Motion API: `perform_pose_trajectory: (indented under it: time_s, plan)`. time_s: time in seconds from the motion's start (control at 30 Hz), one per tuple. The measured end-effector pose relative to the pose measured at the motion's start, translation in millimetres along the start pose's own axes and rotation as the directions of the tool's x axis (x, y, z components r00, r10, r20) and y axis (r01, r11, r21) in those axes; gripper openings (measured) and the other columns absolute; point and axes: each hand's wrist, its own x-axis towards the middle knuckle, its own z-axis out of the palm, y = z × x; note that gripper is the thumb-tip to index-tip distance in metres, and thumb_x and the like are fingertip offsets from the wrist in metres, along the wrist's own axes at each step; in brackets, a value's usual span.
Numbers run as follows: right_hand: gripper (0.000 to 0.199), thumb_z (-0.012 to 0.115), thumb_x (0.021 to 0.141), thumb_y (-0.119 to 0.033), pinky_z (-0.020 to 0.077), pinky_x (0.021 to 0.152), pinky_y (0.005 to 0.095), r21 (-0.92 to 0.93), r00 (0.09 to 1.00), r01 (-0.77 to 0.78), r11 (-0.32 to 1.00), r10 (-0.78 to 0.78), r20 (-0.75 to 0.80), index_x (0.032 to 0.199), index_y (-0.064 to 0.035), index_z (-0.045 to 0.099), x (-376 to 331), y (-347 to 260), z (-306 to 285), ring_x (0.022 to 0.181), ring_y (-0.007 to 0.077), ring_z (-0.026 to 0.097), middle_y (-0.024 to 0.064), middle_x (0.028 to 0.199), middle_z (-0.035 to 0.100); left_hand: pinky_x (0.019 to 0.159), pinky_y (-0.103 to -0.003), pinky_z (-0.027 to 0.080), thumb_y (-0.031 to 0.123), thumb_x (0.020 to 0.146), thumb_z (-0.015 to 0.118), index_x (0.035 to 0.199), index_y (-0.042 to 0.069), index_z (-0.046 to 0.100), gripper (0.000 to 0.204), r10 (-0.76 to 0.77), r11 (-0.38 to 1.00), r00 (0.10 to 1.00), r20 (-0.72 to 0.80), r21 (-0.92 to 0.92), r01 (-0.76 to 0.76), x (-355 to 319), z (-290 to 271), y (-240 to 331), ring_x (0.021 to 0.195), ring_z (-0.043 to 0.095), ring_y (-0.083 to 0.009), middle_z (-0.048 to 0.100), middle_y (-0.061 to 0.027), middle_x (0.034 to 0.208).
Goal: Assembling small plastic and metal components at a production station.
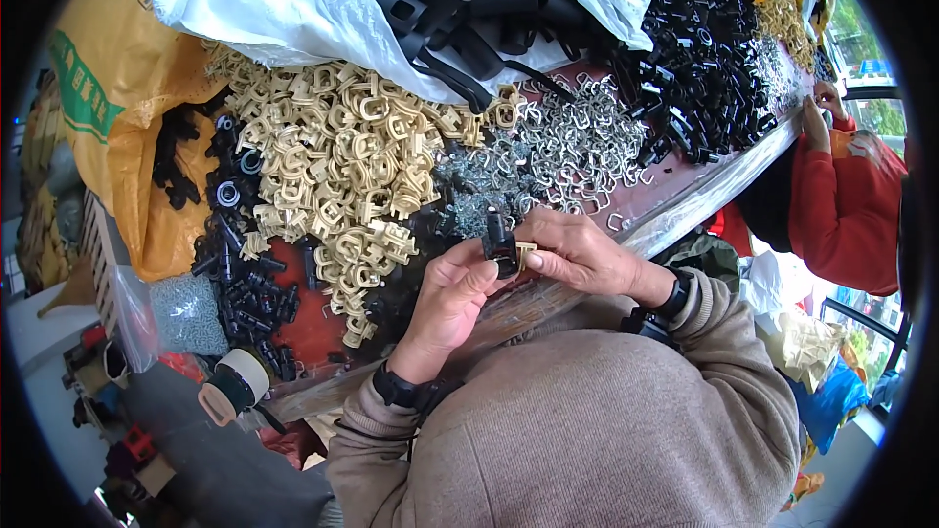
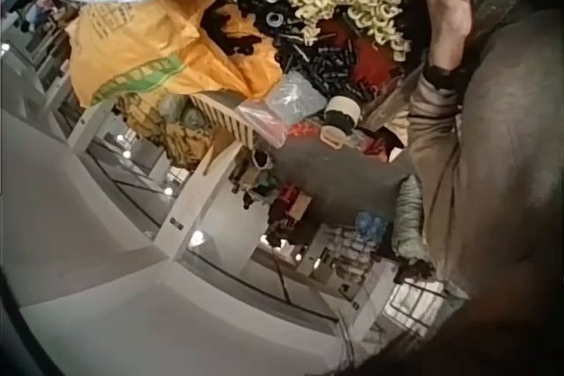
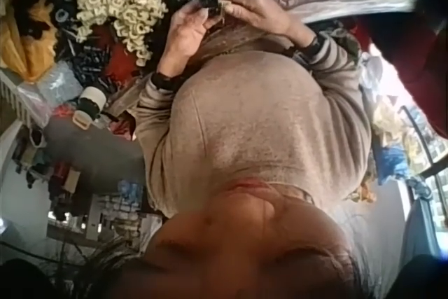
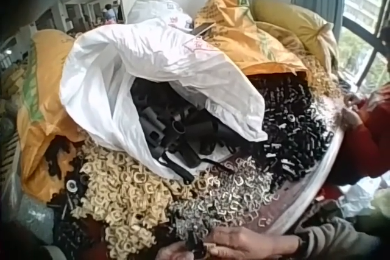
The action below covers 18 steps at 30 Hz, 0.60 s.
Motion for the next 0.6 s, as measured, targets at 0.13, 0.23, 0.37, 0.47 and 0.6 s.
perform_pose_trajectory:
  time_s: [0.13, 0.23, 0.37, 0.47, 0.6]
  plan:
    - [0.025, 0.053, 0.079, -0.02, 0.041, 0.065, 0.0312, 0.141, 0.991, -0.131, 0.981, 0.128, 0.029, 0.089, 0.0024, 0.052, -2, 0, 1, 0.074, 0.0239, 0.051, 0.0116, 0.08, 0.051, 0.079, -0.028, 0.044, 0.014, 0.079, 0.054, 0.104, -0.001, 0.049, 0.03, -0.024, 0.999, 1.0, -0.014, 0.035, 0.025, -1, 2, 3, 0.086, 0.055, -0.0162, 0.056, -0.0097, 0.094]
    - [0.022, 0.058, 0.075, -0.016, 0.0412, 0.066, 0.0313, 0.461, 0.976, -0.207, 0.863, 0.216, 0.033, 0.09, 0.0003, 0.053, -7, -1, -1, 0.076, 0.0244, 0.051, 0.0106, 0.079, 0.051, 0.071, -0.023, 0.045, 0.016, 0.078, 0.055, 0.102, -0.001, 0.051, 0.029, -0.095, 0.987, 0.992, -0.086, 0.125, 0.105, -4, -1, 7, 0.08, 0.057, -0.0148, 0.058, -0.0088, 0.089]
    - [0.021, 0.059, 0.074, -0.018, 0.0397, 0.069, 0.0312, 0.007, 0.997, 0.053, 0.999, -0.053, -0.064, 0.085, -0.0009, 0.055, -4, -11, -13, 0.077, 0.0196, 0.05, 0.0072, 0.084, 0.052, 0.064, -0.02, 0.046, 0.019, 0.079, 0.055, 0.098, -0.001, 0.053, 0.028, -0.193, 0.966, 0.978, -0.08, 0.16, 0.204, -8, -5, 7, 0.075, 0.058, -0.0139, 0.059, -0.0081, 0.084]
    - [0.025, 0.063, 0.068, -0.015, 0.0376, 0.073, 0.0334, -0.155, 0.982, 0.183, 0.971, -0.189, -0.022, 0.089, -0.0032, 0.057, -1, -17, -11, 0.084, 0.0226, 0.05, 0.007, 0.087, 0.053, 0.06, -0.022, 0.048, 0.021, 0.079, 0.054, 0.096, -0.002, 0.053, 0.028, -0.251, 0.948, 0.965, -0.077, 0.181, 0.261, -8, -5, 7, 0.071, 0.059, -0.0167, 0.059, -0.0103, 0.083]
    - [0.028, 0.064, 0.066, -0.014, 0.0361, 0.075, 0.0341, -0.234, 0.959, 0.285, 0.93, -0.275, 0.072, 0.092, -0.0048, 0.057, 3, -14, -6, 0.083, 0.0233, 0.05, 0.0074, 0.09, 0.053, 0.057, -0.022, 0.049, 0.025, 0.079, 0.054, 0.093, -0.004, 0.053, 0.032, -0.309, 0.925, 0.949, -0.06, 0.211, 0.315, -7, -4, 10, 0.068, 0.059, -0.0175, 0.059, -0.0112, 0.081]
